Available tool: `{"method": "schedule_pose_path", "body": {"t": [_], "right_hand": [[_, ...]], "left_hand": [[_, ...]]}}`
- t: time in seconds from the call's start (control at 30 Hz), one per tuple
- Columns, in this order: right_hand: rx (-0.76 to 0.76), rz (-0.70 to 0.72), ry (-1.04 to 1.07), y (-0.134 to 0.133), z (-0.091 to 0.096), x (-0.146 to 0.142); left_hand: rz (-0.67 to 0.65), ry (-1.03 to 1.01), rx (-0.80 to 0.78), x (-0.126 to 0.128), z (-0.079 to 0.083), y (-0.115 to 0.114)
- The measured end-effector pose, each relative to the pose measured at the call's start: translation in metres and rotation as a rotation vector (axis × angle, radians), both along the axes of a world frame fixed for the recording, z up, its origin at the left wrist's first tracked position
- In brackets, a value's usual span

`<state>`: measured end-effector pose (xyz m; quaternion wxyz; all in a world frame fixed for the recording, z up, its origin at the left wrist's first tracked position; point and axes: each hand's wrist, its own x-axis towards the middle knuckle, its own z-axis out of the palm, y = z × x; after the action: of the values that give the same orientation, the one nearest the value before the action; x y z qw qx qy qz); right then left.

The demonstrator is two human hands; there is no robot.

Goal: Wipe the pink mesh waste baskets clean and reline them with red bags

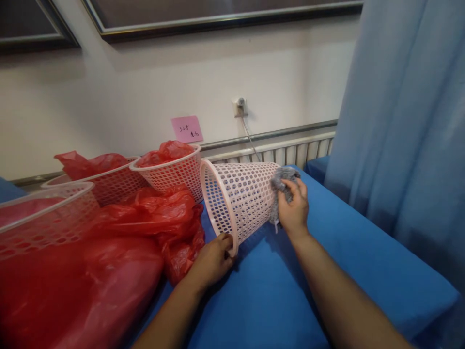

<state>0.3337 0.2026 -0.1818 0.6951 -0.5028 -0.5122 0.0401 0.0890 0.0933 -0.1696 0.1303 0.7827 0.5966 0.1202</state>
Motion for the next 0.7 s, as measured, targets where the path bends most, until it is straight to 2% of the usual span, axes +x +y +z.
{"method": "schedule_pose_path", "body": {"t": [0.13,0.2,0.27,0.37,0.5,0.6,0.7], "right_hand": [[0.276,0.199,-0.360,-0.053,0.015,-0.033],[0.361,0.289,-0.460,-0.068,0.017,-0.042],[0.406,0.347,-0.486,-0.073,0.018,-0.045],[0.431,0.390,-0.510,-0.076,0.020,-0.042],[0.464,0.450,-0.587,-0.085,0.025,-0.043],[0.441,0.408,-0.592,-0.080,0.023,-0.045],[0.286,0.204,-0.461,-0.052,0.013,-0.033]], "left_hand": [[-0.060,-0.295,0.164,0.006,0.009,-0.009],[-0.100,-0.422,0.257,0.008,0.015,-0.014],[-0.120,-0.455,0.296,0.009,0.020,-0.017],[-0.108,-0.446,0.269,0.008,0.023,-0.021],[-0.091,-0.417,0.301,0.007,0.020,-0.022],[-0.076,-0.418,0.311,0.006,0.014,-0.018],[-0.038,-0.412,0.224,0.002,0.011,-0.012]]}}
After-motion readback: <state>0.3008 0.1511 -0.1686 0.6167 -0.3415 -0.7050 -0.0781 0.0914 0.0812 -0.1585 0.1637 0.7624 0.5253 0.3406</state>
